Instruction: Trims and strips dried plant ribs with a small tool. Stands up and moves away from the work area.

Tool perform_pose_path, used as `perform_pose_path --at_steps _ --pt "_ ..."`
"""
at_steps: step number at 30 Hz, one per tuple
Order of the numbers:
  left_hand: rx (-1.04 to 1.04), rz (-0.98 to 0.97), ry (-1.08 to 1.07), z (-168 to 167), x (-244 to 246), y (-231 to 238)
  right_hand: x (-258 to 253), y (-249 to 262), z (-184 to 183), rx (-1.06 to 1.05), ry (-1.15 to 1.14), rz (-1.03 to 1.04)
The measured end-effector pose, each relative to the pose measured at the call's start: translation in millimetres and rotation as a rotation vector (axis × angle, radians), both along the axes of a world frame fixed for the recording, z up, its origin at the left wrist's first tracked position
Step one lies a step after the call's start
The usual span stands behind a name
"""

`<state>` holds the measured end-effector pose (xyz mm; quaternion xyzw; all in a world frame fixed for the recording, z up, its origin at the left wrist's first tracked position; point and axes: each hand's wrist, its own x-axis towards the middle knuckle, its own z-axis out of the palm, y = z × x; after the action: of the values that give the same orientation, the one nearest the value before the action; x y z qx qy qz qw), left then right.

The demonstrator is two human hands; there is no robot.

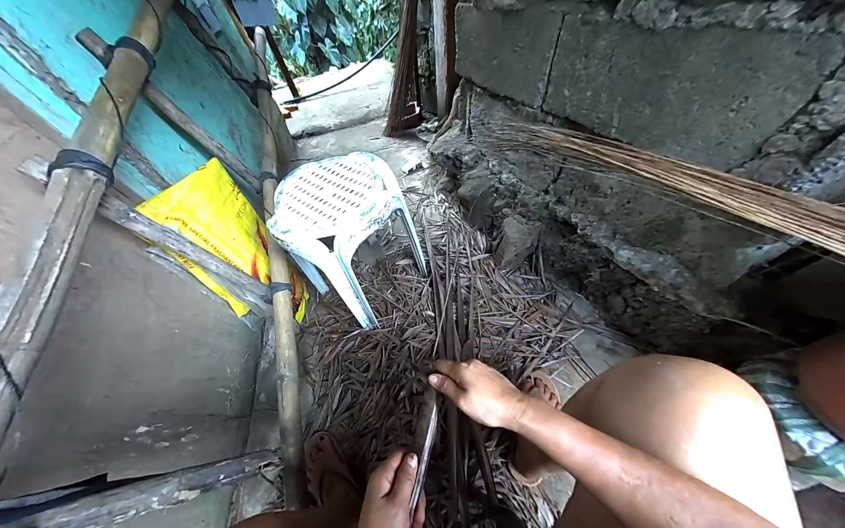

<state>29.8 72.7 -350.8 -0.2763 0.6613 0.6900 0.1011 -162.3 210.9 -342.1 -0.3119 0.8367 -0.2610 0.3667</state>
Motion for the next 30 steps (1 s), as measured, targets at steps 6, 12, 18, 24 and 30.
perform_pose_path --at_steps 6,12,18,24,30 --pt "-0.165 -0.058 0.058 -1.6 4.0 4.8 -24.3 6.5 8.5 0.167 0.190 -0.181" --pt "0.009 0.084 -0.051 -2.6 -1.2 0.5 -27.2 14.4 -0.3 -0.122 0.012 -0.376" --pt "0.435 0.299 -0.107 1.5 -10.2 0.1 58.1 -2.9 5.5 -0.123 -0.061 0.278" --pt "0.628 0.301 -0.091 -1.4 -12.2 -6.2 40.6 -7.3 0.4 -0.014 0.126 0.346" --pt "0.569 0.226 -0.092 2.9 -8.2 -5.3 7.2 -4.8 -1.9 0.104 0.116 0.092"
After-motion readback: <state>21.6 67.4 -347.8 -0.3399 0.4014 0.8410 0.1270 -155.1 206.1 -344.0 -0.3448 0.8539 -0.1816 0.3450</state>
